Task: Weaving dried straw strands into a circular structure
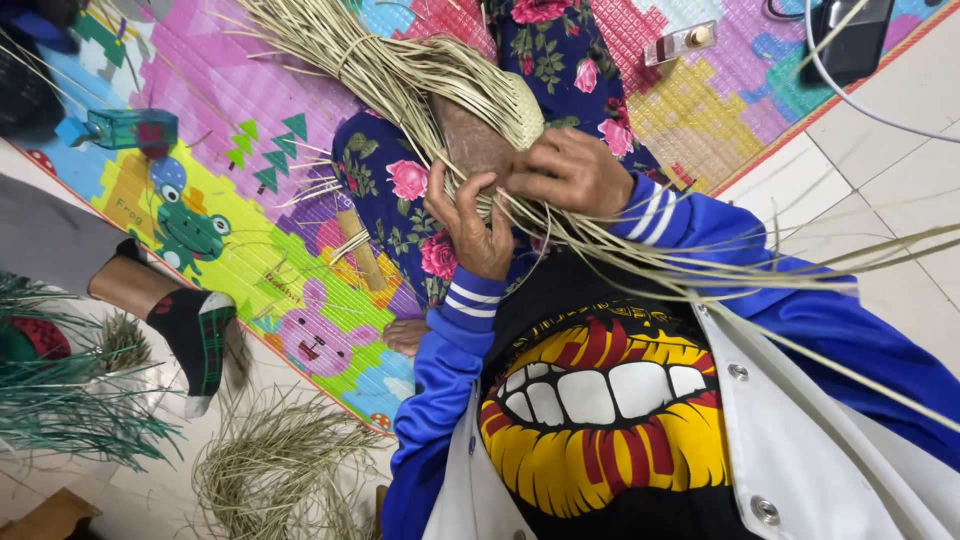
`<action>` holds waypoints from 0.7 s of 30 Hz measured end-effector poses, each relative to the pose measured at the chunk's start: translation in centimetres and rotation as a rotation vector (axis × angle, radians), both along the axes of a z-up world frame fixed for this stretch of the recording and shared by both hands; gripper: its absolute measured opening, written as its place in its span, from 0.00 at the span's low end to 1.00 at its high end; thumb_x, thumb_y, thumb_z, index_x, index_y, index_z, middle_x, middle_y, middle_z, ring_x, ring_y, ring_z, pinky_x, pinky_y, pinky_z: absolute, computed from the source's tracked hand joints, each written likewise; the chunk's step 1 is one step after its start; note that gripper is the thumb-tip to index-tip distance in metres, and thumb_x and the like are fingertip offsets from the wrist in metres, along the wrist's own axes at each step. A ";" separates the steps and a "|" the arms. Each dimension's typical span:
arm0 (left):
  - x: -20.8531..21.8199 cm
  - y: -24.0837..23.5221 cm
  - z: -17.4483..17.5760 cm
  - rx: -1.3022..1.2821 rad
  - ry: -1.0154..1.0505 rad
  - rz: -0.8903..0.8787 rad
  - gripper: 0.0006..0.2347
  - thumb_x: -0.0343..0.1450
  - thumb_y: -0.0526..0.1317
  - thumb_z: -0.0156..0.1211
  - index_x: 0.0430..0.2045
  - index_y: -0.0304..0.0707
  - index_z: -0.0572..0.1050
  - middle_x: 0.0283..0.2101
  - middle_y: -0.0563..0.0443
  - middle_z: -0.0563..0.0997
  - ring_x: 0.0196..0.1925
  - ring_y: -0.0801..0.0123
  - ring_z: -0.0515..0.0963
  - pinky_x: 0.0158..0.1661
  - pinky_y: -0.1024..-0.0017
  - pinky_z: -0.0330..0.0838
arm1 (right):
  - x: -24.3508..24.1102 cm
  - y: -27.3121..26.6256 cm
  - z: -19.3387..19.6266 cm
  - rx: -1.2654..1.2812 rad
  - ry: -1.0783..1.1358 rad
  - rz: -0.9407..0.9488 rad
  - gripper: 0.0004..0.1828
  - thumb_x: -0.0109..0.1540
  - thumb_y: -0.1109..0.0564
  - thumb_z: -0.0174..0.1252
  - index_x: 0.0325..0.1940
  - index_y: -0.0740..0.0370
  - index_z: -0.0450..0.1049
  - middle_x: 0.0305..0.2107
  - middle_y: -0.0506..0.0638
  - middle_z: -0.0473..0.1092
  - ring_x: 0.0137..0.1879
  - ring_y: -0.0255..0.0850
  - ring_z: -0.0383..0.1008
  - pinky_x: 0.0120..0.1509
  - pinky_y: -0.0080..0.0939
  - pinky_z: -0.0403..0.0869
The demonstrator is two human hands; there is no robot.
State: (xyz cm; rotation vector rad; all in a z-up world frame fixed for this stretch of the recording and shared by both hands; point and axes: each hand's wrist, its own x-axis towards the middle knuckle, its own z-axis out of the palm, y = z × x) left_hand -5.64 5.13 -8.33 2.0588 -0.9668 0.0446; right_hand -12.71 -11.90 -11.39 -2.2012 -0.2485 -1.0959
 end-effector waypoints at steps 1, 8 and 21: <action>0.0 0.1 -0.5 0.009 -0.006 -0.001 0.09 0.77 0.47 0.53 0.46 0.48 0.74 0.70 0.36 0.55 0.67 0.40 0.59 0.67 0.45 0.52 | 0.9 0.2 -1.0 -0.011 -0.011 -0.047 0.10 0.72 0.54 0.54 0.41 0.56 0.79 0.37 0.54 0.72 0.35 0.49 0.69 0.40 0.44 0.70; -1.2 -1.0 3.3 0.227 -0.037 0.017 0.16 0.64 0.29 0.66 0.47 0.36 0.75 0.70 0.31 0.53 0.73 0.34 0.56 0.74 0.40 0.53 | 1.9 -2.2 6.7 0.721 0.014 0.230 0.05 0.59 0.59 0.68 0.37 0.61 0.80 0.39 0.51 0.73 0.45 0.39 0.64 0.48 0.41 0.66; -0.7 -0.6 2.4 0.145 0.168 0.029 0.15 0.65 0.29 0.60 0.46 0.40 0.70 0.72 0.30 0.50 0.77 0.35 0.49 0.73 0.42 0.42 | -0.1 -2.0 0.6 0.044 0.270 0.038 0.18 0.64 0.56 0.68 0.58 0.44 0.79 0.42 0.47 0.71 0.42 0.37 0.67 0.48 0.36 0.71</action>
